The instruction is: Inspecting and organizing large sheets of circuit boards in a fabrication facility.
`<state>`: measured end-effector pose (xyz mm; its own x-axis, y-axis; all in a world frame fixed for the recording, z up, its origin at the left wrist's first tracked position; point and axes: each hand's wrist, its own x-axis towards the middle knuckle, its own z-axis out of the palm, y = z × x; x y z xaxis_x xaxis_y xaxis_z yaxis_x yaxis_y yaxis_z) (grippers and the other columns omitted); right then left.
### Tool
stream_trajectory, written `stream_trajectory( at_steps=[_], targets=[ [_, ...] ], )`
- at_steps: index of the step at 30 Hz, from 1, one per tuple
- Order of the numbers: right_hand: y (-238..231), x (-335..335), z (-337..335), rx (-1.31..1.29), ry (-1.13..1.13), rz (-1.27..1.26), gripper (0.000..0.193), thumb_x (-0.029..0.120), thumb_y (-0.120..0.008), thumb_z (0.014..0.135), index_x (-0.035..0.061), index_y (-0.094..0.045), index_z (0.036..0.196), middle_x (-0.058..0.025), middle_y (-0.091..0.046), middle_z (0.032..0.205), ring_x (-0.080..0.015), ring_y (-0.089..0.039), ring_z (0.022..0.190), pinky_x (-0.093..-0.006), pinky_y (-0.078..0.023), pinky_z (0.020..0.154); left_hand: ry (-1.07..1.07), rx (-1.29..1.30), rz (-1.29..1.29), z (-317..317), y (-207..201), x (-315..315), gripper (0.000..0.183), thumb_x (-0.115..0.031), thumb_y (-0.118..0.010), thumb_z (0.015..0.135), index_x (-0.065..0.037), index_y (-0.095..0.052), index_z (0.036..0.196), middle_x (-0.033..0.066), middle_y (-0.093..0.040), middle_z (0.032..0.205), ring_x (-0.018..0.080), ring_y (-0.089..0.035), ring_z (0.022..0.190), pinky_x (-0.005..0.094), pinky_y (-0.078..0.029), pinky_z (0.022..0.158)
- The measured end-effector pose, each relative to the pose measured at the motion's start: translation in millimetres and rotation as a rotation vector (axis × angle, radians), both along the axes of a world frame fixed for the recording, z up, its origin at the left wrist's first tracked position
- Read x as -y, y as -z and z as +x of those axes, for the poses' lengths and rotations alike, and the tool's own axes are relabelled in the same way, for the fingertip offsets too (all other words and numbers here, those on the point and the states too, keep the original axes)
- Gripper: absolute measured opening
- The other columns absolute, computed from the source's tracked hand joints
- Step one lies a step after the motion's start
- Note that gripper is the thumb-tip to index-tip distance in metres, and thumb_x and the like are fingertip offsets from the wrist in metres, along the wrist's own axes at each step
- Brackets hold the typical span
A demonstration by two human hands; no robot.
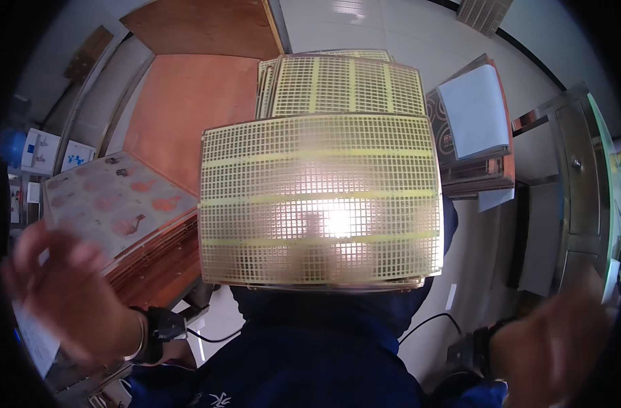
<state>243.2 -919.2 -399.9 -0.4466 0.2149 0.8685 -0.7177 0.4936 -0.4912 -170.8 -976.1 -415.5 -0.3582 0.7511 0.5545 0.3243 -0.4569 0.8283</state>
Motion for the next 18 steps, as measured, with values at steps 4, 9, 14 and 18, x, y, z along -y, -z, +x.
stream_trajectory(
  at_steps=[4, 9, 14, 18],
  targets=[
    [91, -30, -48, 0.813, 1.234, -0.519, 0.029, 0.004, -0.042, 0.095, -0.0017, -0.052, 0.122, -0.0118, -0.057, 0.115, -0.0149, -0.055, 0.100, -0.0281, -0.045, 0.085, 0.025, 0.143, -0.487, -33, 71, -26, 0.034, -0.019, -0.045, 0.096, 0.003, -0.050, 0.122, 0.0180, -0.058, 0.113, 0.0222, -0.061, 0.095, 0.0329, -0.051, 0.081],
    [189, -33, 6, 0.993, 1.282, -0.643, 0.038, 0.013, -0.048, 0.094, -0.0038, -0.047, 0.128, -0.0139, -0.055, 0.123, -0.0183, -0.052, 0.112, -0.0285, -0.040, 0.096, -0.034, 0.659, -0.813, -81, 152, -8, 0.038, -0.020, -0.051, 0.093, -0.002, -0.047, 0.127, 0.0115, -0.054, 0.121, 0.0220, -0.055, 0.107, 0.0347, -0.044, 0.093],
    [213, -34, -4, 0.723, 1.071, -1.083, 0.039, 0.017, -0.049, 0.096, -0.0037, -0.048, 0.128, -0.0097, -0.059, 0.117, -0.0126, -0.058, 0.102, -0.0234, -0.044, 0.090, -0.012, 0.885, -0.858, -68, 170, -9, 0.040, -0.020, -0.053, 0.092, -0.003, -0.047, 0.128, 0.0107, -0.055, 0.119, 0.0216, -0.052, 0.110, 0.0344, -0.042, 0.094],
    [206, -38, -14, 0.625, 0.990, -1.245, 0.038, 0.014, -0.047, 0.097, -0.0063, -0.046, 0.128, -0.0126, -0.060, 0.116, -0.0148, -0.060, 0.100, -0.0251, -0.047, 0.086, -0.028, 0.919, -0.813, -64, 161, -18, 0.041, -0.019, -0.051, 0.093, -0.002, -0.046, 0.129, 0.0112, -0.055, 0.118, 0.0206, -0.050, 0.109, 0.0335, -0.041, 0.095]
  ],
)
